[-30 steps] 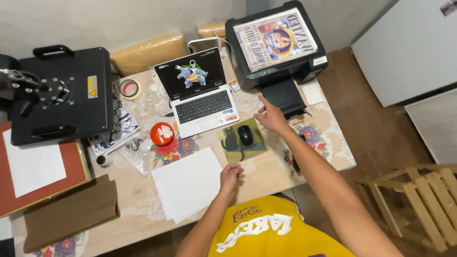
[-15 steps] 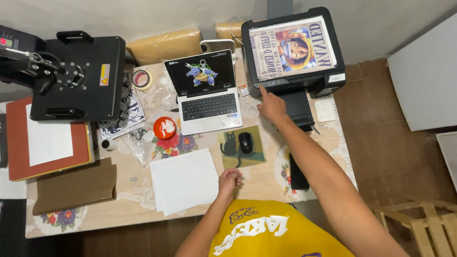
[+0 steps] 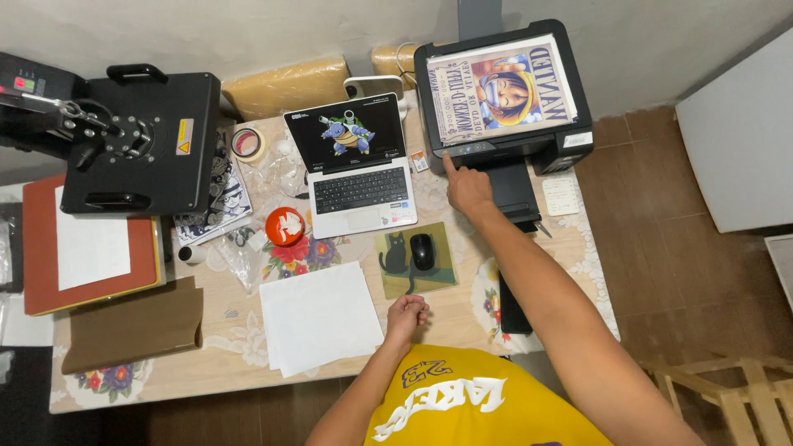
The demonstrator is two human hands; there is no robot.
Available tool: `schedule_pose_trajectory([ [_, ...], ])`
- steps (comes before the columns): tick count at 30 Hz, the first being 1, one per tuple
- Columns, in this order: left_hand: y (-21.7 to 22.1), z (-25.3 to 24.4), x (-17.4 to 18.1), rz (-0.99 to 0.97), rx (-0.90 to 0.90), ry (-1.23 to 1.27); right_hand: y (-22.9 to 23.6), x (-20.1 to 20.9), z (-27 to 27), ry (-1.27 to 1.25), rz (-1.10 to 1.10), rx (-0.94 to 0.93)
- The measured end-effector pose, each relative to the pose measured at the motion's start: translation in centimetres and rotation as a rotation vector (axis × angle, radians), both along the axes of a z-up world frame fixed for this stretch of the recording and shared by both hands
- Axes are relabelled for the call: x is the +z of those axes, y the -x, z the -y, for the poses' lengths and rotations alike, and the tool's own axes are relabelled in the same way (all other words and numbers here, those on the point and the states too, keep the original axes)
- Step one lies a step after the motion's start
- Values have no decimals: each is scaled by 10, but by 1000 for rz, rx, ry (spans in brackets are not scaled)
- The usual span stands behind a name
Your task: The person positions a printed design onto a sheet of paper and then places the arrangement into a heat press machine.
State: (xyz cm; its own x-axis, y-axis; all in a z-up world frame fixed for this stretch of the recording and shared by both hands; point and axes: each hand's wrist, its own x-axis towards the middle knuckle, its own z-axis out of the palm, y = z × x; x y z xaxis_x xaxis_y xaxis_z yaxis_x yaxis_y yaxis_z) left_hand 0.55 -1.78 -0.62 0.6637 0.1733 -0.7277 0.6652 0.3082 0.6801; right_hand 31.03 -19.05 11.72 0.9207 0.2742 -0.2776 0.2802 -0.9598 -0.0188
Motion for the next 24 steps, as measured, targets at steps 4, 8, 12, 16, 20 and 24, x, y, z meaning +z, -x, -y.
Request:
schedule_pose_trajectory([
  [4,1,2,6,10,-14,0,-2,-12,-1,29,-5,-6],
  [8,2,3,6,6,-23,1,30,19,1,-193,-32,-113],
  [12,5,1,6,-1,-17,4,87,-18,26,-694,35,-374],
  [16,6,-1,6,-10,-6,2,138,-113,59,-1010,348,-842],
  [20,9,1,15,-17,-19,-16,136,-238,111,-1302,470,-1389],
  [24,8,9,11,-10,-49,-21,111,-328,143,-1671,220,-1389],
])
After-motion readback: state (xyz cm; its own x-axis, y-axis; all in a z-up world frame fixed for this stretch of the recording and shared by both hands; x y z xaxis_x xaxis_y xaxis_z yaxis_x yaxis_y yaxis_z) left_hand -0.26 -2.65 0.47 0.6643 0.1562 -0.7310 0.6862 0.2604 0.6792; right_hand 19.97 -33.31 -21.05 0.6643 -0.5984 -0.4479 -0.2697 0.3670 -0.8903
